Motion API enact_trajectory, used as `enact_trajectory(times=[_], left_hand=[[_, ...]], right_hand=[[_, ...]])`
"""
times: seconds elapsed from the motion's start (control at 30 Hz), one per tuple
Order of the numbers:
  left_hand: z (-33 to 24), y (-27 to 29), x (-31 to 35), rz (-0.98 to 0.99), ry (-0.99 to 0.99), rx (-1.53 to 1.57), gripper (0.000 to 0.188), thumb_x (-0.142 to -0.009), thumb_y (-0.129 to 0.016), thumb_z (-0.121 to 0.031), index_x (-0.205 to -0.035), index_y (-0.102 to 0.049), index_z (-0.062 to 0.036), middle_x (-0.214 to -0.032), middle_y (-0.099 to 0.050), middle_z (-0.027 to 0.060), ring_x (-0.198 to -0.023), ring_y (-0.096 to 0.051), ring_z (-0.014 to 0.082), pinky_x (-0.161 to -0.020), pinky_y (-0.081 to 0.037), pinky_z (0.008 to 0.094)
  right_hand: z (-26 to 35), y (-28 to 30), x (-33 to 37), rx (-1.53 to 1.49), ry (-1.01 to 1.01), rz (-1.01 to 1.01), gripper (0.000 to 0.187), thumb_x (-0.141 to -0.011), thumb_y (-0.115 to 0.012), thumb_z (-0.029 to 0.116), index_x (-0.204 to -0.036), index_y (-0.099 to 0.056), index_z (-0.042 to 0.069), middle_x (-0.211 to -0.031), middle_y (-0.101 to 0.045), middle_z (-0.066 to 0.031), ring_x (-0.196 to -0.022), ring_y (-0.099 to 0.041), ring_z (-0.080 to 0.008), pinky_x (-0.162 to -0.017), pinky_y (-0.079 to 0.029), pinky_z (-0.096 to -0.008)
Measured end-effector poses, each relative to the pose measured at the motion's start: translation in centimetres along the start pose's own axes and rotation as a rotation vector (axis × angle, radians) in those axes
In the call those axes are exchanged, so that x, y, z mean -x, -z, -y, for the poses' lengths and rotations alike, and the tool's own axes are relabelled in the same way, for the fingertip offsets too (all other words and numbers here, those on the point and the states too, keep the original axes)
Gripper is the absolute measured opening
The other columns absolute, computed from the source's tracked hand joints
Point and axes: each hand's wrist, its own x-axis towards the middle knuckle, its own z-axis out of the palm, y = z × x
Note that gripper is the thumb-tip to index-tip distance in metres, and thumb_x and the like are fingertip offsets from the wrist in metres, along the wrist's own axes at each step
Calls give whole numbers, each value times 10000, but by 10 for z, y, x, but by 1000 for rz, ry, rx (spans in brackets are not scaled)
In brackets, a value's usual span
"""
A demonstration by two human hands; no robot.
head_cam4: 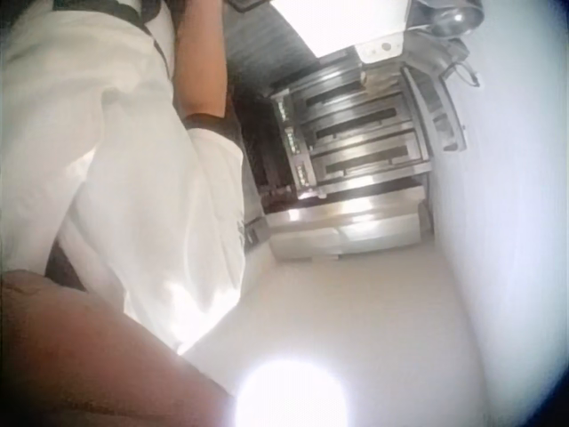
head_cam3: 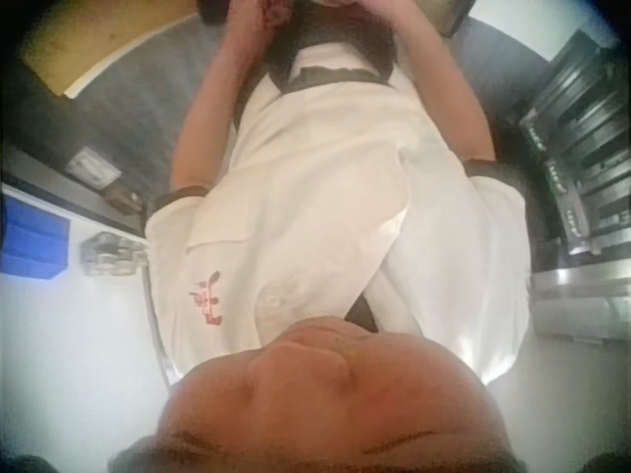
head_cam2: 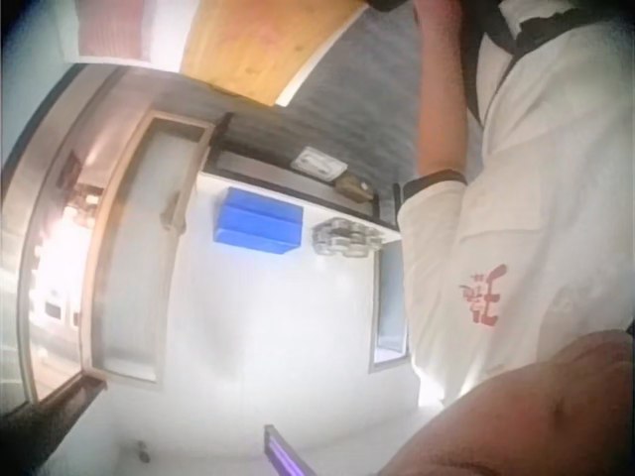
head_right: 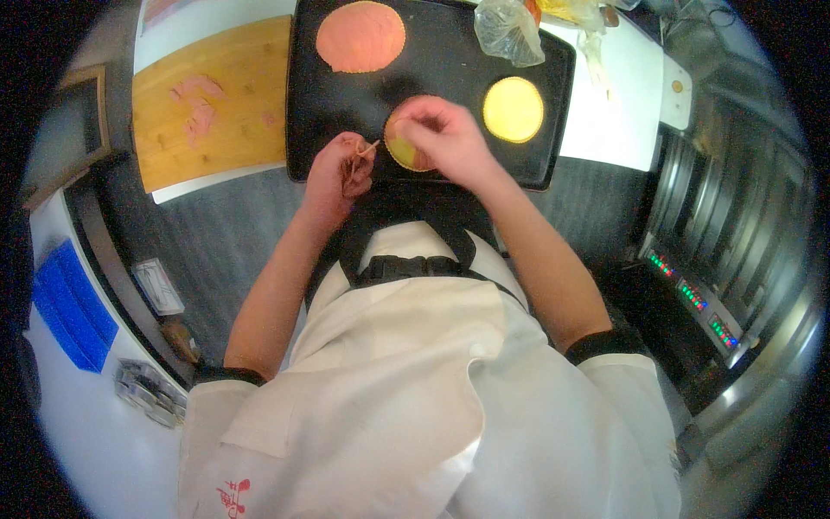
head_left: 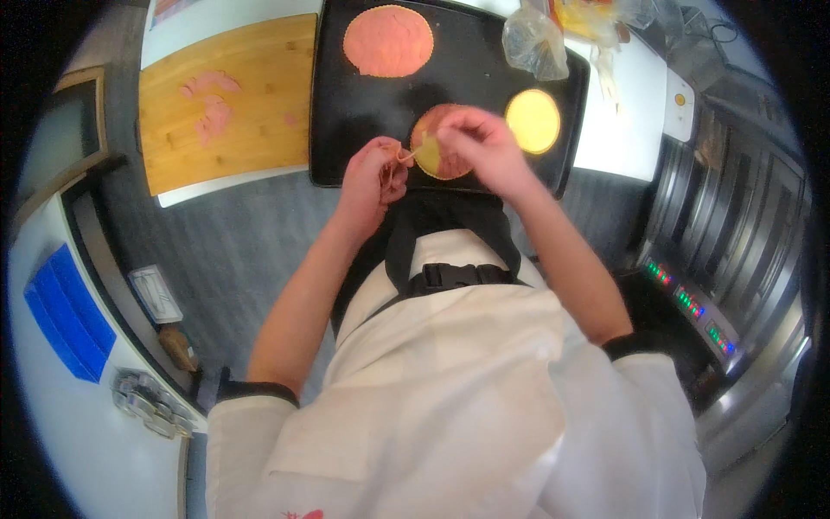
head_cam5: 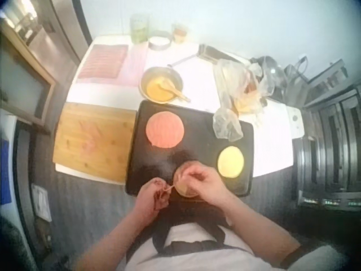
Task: The person places thin slices of ham onto two round tart shells on a black tray, arranging them by hand to cover the surface. The person then picks up a third tart shell and places it on the tray.
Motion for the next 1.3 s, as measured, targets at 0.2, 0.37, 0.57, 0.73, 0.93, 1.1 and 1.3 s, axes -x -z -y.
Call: enact_trajectory(times=[0.2, 0.37, 0.57, 0.73, 0.93, 1.1, 1.3], left_hand=[[2, -11, -6, -6, 38, -53, 94, -945, -570, -176, -963, -581, -84, -779, -558, 12, -556, -427, 76, -430, -290, 220], [7, -18, -6, -71, 35, -89, 94, -951, -573, -170, -972, -587, -80, -778, -568, 7, -557, -432, 71, -430, -290, 217], [15, 8, 1, -182, 38, -104, 83, -974, -584, -181, -983, -592, -98, -846, -630, 19, -561, -431, 71, -432, -288, 205], [21, 31, 12, -194, 22, -81, 92, -994, -568, -187, -1011, -583, -97, -885, -646, 28, -574, -440, 75, -428, -300, 204], [25, 41, 17, -182, 23, -61, 98, -996, -552, -168, -1046, -582, -90, -913, -651, 33, -582, -448, 80, -421, -309, 207], [28, 38, 19, -190, 33, -67, 103, -993, -548, -168, -1047, -589, -90, -908, -650, 32, -579, -441, 78, -422, -307, 202], [33, 43, 23, -187, 34, -47, 103, -990, -550, -168, -1047, -592, -93, -903, -649, 30, -578, -434, 78, -427, -303, 204]], right_hand=[[5, 4, 8, 68, 21, 232, 133, -1001, -682, 126, -1113, -683, 55, -1022, -682, 13, -945, -634, -84, -891, -516, -264], [-15, 4, 7, -46, -28, 64, 161, -1011, -672, 166, -1108, -707, 42, -993, -706, 0, -889, -636, -70, -800, -529, -252], [-57, 28, -3, 236, -20, -83, 196, -974, -694, 191, -1032, -743, 10, -874, -724, -44, -770, -647, -91, -718, -525, -262], [-61, 40, -5, 584, -187, 284, 163, -941, -711, 163, -1039, -754, 40, -950, -742, -83, -848, -685, -163, -806, -536, -314], [-79, 47, -24, 878, 62, 242, 146, -878, -749, 160, -990, -756, 66, -939, -735, -105, -854, -703, -214, -798, -549, -345], [-82, 44, -39, 826, 43, 107, 161, -863, -741, 252, -946, -756, 114, -937, -745, -115, -867, -714, -301, -776, -571, -407], [-86, 36, -42, 800, 147, -7, 124, -869, -749, 172, -929, -753, 63, -862, -703, -112, -768, -685, -229, -723, -542, -342]])
